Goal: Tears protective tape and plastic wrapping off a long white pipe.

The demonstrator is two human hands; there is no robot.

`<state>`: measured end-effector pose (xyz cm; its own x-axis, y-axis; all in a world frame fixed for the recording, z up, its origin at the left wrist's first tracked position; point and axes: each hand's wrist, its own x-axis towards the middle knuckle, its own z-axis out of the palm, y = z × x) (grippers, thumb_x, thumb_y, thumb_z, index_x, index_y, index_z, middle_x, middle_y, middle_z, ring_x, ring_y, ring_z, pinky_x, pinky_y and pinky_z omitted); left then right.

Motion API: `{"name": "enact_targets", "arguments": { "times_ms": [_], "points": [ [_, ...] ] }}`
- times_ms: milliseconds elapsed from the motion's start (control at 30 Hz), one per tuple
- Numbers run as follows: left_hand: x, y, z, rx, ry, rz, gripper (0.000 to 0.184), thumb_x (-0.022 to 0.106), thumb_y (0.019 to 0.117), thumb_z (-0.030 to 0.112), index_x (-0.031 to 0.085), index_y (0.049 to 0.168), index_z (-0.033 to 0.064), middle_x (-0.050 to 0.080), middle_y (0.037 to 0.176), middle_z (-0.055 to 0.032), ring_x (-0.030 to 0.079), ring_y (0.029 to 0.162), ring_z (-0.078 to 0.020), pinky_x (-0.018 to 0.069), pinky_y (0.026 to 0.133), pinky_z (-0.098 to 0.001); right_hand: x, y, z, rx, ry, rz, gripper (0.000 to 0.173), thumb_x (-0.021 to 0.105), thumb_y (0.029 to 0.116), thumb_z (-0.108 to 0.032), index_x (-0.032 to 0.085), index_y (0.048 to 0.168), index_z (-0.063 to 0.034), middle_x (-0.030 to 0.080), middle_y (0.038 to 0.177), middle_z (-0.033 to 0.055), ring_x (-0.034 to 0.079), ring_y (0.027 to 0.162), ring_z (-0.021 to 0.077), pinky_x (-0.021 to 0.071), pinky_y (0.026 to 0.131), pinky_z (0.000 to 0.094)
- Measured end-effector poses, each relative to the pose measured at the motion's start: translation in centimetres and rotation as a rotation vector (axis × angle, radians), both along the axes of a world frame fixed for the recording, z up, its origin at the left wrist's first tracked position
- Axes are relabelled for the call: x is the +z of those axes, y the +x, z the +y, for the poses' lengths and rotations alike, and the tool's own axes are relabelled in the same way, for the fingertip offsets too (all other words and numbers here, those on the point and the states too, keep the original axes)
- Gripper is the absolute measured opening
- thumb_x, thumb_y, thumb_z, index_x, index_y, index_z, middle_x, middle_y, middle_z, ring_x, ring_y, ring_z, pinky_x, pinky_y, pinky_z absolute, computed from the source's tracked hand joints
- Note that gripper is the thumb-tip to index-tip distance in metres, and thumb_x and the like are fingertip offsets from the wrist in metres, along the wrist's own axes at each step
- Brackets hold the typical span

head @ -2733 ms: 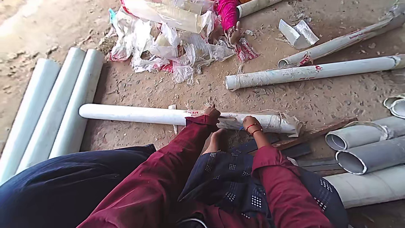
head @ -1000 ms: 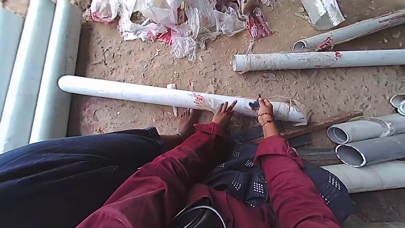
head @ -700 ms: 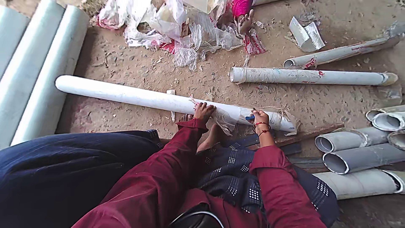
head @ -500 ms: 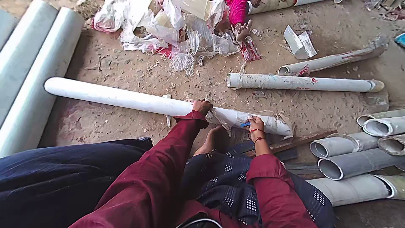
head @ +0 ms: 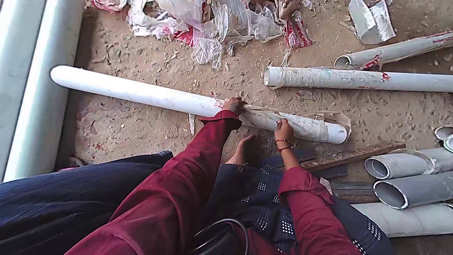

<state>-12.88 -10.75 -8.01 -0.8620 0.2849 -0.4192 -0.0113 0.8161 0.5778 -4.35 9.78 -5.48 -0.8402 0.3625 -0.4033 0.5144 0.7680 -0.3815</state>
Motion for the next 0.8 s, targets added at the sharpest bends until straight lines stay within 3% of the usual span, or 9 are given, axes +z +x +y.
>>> {"name": "enact_targets", "arguments": {
  "times_ms": [200,333,433,533,600,667,700,767,800],
  "points": [
    [0.3,0.6,0.2,0.062,-0.03,-0.021,0.031,0.064,0.0976,0.005,0.073,0.127,0.0094,0.063,0.138,-0.0163,0.051,0.138,-0.041,0.0434,0.107,-0.0644,-0.8,-0.3,0.0,0.1,0.052,-0.005,0.033,0.043,0.111,-0.015,0.063,0.128,0.004,0.071,0.113,0.0285,0.068,0.112,0.0434,0.0502,0.098,0.0566],
    [-1.4,0.6,0.1,0.054,0.022,0.067,0.027,0.063,0.0962,0.001,0.074,0.12,0.0031,0.065,0.134,-0.0188,0.054,0.134,-0.0403,0.0417,0.113,-0.0569,0.4,0.2,-1.1,0.122,0.131,-0.136,0.033,0.042,0.1106,-0.014,0.061,0.131,0.0034,0.07,0.115,0.0283,0.067,0.116,0.042,0.0508,0.1,0.0532],
    [-2.0,0.2,-0.1,0.05,0.059,0.098,0.024,0.064,0.0947,-0.001,0.075,0.117,-0.0007,0.064,0.137,-0.0204,0.055,0.133,-0.0415,0.0408,0.113,-0.0576,0.7,1.5,-2.3,0.144,0.178,-0.212,0.035,0.041,0.1099,-0.011,0.058,0.137,0.0039,0.07,0.12,0.0273,0.067,0.119,0.0389,0.05,0.102,0.05],
    [0.6,0.3,0.8,0.113,-0.013,-0.065,0.028,0.066,0.0977,0.005,0.072,0.125,0.0042,0.049,0.157,-0.0119,0.047,0.143,-0.0372,0.0368,0.118,-0.0576,0.3,2.7,-2.7,0.189,0.199,-0.352,0.036,0.039,0.1102,-0.012,0.055,0.139,0.0036,0.067,0.128,0.0249,0.065,0.124,0.0357,0.0497,0.103,0.0486],
    [0.2,0.3,0.6,0.136,-0.039,-0.061,0.034,0.069,0.0968,0.011,0.071,0.13,0.0101,0.058,0.147,-0.0172,0.051,0.14,-0.0399,0.039,0.115,-0.0594,0.3,2.9,-2.1,0.122,0.175,-0.322,0.038,0.038,0.1107,-0.015,0.057,0.139,0.0029,0.067,0.131,0.024,0.064,0.126,0.0356,0.0486,0.105,0.0496],
    [0.8,0.5,0.7,0.112,-0.088,-0.084,0.032,0.068,0.0969,0.012,0.071,0.129,0.0127,0.062,0.139,-0.0208,0.053,0.136,-0.0407,0.0417,0.113,-0.0593,0.5,2.5,-0.9,0.009,0.108,-0.057,0.036,0.04,0.1107,-0.015,0.062,0.131,0.0049,0.071,0.117,0.0268,0.069,0.114,0.0397,0.0507,0.099,0.053],
    [0.2,0.9,0.6,0.107,-0.064,-0.044,0.033,0.066,0.0966,0.008,0.072,0.129,0.0106,0.063,0.138,-0.0222,0.053,0.137,-0.0419,0.0404,0.114,-0.0593,0.2,2.2,-0.1,-0.055,0.013,0.092,0.033,0.043,0.1101,-0.013,0.064,0.125,0.0065,0.073,0.104,0.0266,0.072,0.101,0.0386,0.0529,0.092,0.0516],
    [-0.9,1.7,0.5,0.116,0.045,0.097,0.03,0.062,0.0955,-0.002,0.074,0.122,0.0038,0.066,0.136,-0.0208,0.049,0.142,-0.0408,0.0338,0.12,-0.0557,-1.8,0.9,1.3,-0.224,-0.324,0.323,0.029,0.042,0.1112,-0.011,0.064,0.113,0.0075,0.063,0.07,0.011,0.064,0.06,0.0184,0.0558,0.065,0.0336],
    [-1.2,2.2,0.5,0.114,0.085,0.152,0.029,0.061,0.095,-0.005,0.074,0.12,0.0018,0.068,0.134,-0.0196,0.048,0.143,-0.0406,0.0313,0.122,-0.054,-2.9,0.4,1.8,-0.328,-0.544,0.384,0.03,0.039,0.1126,-0.013,0.061,0.11,0.0064,0.058,0.062,0.004,0.06,0.051,0.0112,0.0562,0.057,0.027]
  ]
}}
